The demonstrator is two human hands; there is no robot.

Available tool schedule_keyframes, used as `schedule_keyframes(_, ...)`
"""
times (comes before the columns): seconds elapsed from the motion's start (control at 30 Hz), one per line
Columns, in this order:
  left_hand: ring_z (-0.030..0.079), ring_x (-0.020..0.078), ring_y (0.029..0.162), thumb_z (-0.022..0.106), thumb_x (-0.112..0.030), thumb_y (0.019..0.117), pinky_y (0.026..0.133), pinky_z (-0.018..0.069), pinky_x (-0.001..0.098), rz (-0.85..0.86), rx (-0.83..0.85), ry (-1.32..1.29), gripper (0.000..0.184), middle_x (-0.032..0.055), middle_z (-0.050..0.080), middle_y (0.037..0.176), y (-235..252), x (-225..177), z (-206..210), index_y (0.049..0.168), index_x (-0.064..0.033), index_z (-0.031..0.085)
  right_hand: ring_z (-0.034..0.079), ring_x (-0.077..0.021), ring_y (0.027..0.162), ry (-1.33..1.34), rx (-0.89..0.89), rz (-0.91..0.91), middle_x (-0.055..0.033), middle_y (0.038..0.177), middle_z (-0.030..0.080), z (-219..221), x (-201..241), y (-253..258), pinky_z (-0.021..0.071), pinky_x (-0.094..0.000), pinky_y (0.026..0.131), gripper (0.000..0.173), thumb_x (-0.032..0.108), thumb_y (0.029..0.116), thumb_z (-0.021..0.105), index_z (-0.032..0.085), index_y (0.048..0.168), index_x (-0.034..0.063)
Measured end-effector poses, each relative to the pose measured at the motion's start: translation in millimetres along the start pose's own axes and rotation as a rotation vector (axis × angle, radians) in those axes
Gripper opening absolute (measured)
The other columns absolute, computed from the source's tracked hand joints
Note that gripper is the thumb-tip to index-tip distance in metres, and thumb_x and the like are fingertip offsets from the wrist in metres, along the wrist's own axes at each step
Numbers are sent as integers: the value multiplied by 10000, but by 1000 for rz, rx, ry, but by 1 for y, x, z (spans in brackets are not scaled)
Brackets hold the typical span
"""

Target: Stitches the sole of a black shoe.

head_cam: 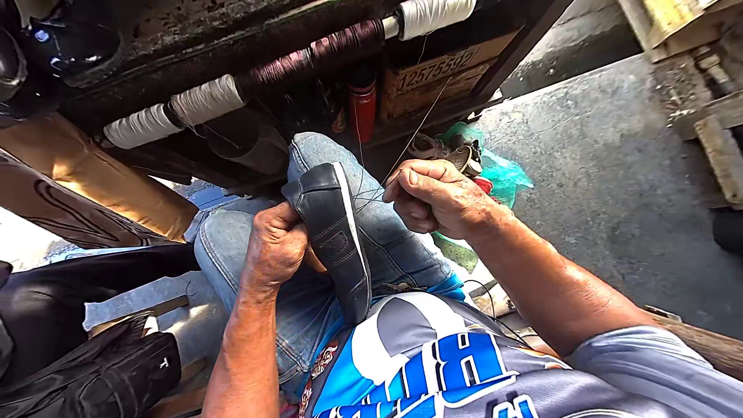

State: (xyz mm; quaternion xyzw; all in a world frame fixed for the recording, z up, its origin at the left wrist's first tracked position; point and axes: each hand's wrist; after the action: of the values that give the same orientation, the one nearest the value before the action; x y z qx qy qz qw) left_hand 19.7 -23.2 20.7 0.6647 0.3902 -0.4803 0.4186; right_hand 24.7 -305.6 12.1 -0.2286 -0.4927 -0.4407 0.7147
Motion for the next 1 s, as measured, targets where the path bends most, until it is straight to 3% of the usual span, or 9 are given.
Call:
schedule_keyframes(0.13,698,13,827,550,107,910,782,601,216,2,-19,102,246,-42,737,898,-3,-1,-1,1009,-54,708,482,-27,473,-118,11,-21,48,603,516,1,4,2,412,-178,425,282,156,1086,438,661,975,23)
schedule_keyframes(0.23,699,18,848,551,100,925,802,601,226,-5,-42,111,238,-37,737,921,-6,0,1,1033,-50,701,479,5,515,-422,159,-18,52,641,557,1,13,0,392,-167,453,218,142,1039,545,687,922,24)
schedule_keyframes(0.37,699,33,865,532,94,939,815,601,246,-26,-70,29,261,-36,738,940,-9,4,0,1058,-63,704,597,-42,736,-995,212,140,43,852,650,-4,25,-5,518,-256,645,350,449,968,652,747,1023,117)
schedule_keyframes(0.47,699,43,855,532,74,959,809,603,249,-51,-80,13,247,-32,736,946,-11,4,0,1077,-62,701,486,-45,541,-1003,-107,-57,41,621,527,-2,13,-1,380,-247,487,418,372,1036,588,626,707,116)
schedule_keyframes(0.5,699,46,846,541,64,961,802,602,248,-59,-82,14,234,-29,734,939,-12,3,1,1077,-61,700,469,-65,542,-1018,-187,-86,29,613,506,1,10,1,364,-269,497,424,327,1037,592,584,673,111)
schedule_keyframes(0.57,703,50,843,568,41,968,806,607,248,-64,-83,24,204,-26,737,939,-12,2,0,1090,-59,698,519,-68,601,-1020,-224,-90,18,688,567,5,3,3,422,-266,543,300,260,996,640,657,747,95)
schedule_keyframes(0.6,704,51,854,578,33,968,814,607,250,-63,-81,30,199,-26,738,951,-12,2,-1,1101,-57,697,559,-55,646,-993,-196,-71,15,758,623,8,1,5,470,-248,580,180,219,964,664,729,864,84)
schedule_keyframes(0.67,700,49,880,592,24,959,826,604,246,-65,-74,68,214,-30,730,986,-12,2,-3,1129,-59,693,599,-40,698,-927,-117,-18,12,845,671,16,-4,4,523,-216,624,196,172,933,691,773,1079,70)
schedule_keyframes(1.0,683,12,872,575,28,940,802,592,213,-92,-85,180,185,-28,720,976,-10,2,0,1017,-51,724,616,-13,810,-645,125,3,21,888,668,1,5,-2,514,-162,686,108,127,939,679,755,955,52)
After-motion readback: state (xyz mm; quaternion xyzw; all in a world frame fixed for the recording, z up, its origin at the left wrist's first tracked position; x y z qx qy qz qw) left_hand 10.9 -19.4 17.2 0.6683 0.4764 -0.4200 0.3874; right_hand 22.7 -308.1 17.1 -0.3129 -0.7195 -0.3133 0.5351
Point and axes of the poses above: each hand's wrist, its own y-axis towards the middle knuckle, its own z-axis out of the palm, x = y × z
